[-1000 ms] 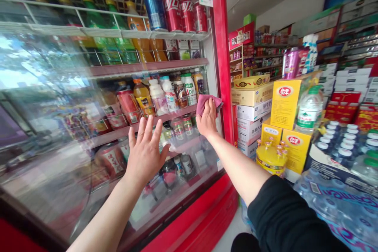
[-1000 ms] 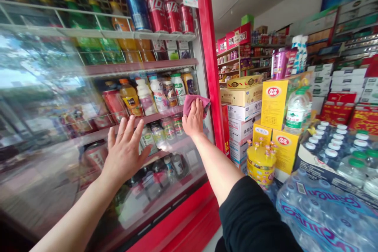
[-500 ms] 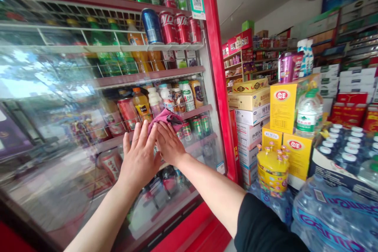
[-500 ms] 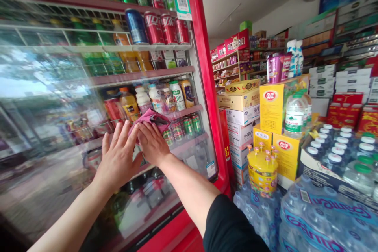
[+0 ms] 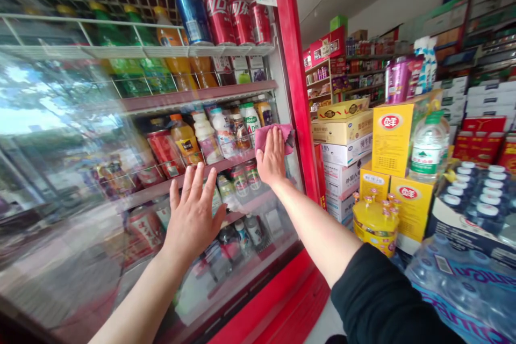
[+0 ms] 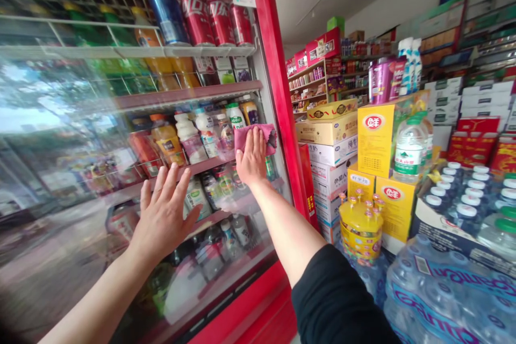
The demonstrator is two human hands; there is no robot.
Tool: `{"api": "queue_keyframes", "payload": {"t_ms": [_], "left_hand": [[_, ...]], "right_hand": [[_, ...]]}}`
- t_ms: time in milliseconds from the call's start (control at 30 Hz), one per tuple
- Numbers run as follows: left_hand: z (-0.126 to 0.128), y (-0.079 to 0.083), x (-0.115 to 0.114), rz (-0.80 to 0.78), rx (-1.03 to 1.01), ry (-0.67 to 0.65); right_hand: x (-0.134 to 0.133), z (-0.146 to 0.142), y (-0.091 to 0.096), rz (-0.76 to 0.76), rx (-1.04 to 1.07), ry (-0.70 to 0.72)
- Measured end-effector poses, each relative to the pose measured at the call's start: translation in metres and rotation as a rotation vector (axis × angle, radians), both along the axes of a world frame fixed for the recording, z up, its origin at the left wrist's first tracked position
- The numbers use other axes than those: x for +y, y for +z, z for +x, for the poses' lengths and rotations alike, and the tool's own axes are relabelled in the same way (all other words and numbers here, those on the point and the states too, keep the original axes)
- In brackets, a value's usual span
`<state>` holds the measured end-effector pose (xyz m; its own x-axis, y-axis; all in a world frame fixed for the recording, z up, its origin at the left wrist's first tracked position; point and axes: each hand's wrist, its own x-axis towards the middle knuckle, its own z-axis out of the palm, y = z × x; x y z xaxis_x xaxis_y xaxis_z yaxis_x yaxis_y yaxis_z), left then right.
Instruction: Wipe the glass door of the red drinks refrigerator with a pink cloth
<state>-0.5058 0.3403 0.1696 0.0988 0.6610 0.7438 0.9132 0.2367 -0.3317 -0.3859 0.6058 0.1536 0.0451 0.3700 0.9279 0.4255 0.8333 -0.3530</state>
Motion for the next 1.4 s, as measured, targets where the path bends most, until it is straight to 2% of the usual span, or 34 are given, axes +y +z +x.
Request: {"api": "queue_keyframes", "payload": {"t_ms": [100, 200, 400, 467, 567, 633, 733, 867, 967, 1033, 1133, 1300, 1400], "left_hand": [[-0.001, 0.0, 0.002, -0.012, -0.02, -0.019], [-0.002, -0.001, 0.002, -0.005, -0.037, -0.029], [-0.001, -0.006, -0.006, 0.001, -0.014, -0.015], [-0.001, -0.006, -0.009, 0.005, 0.006, -0.006], [-0.003, -0.004, -0.015, 0.019, 0.019, -0.002], [-0.005, -0.002, -0.019, 0.035, 0.01, -0.012], [-0.008, 0.0, -0.025, 0.062, -0.009, -0.03], [-0.013, -0.001, -0.03, 0.084, -0.029, -0.049], [-0.016, -0.003, -0.032, 0.081, -0.034, -0.053], [-0.017, -0.002, -0.035, 0.085, -0.014, -0.043], [-0.019, -0.001, -0.039, 0.086, 0.006, -0.035], [-0.024, -0.002, -0.046, 0.075, -0.002, -0.012], [-0.03, -0.005, -0.049, 0.069, -0.006, 0.01]], "right_hand": [[0.024, 0.013, 0.003, -0.076, 0.186, -0.046], [0.033, 0.017, -0.003, -0.077, 0.309, -0.014], [0.024, 0.016, -0.039, -0.152, 0.504, -0.011], [0.022, 0.013, -0.043, -0.205, 0.527, -0.009], [0.014, -0.002, -0.039, -0.27, 0.574, -0.021], [-0.004, -0.019, -0.036, -0.276, 0.577, -0.022], [-0.054, -0.049, -0.041, -0.197, 0.511, 0.055], [-0.123, -0.075, -0.05, 0.091, 0.227, 0.267], [-0.139, -0.078, -0.047, 0.324, 0.016, 0.37], [-0.13, -0.073, -0.042, 0.398, -0.022, 0.368], [-0.104, -0.059, -0.041, 0.386, -0.076, 0.281], [-0.057, -0.028, -0.049, 0.2, -0.17, 0.074], [-0.028, -0.007, -0.053, 0.088, -0.112, -0.03]]}}
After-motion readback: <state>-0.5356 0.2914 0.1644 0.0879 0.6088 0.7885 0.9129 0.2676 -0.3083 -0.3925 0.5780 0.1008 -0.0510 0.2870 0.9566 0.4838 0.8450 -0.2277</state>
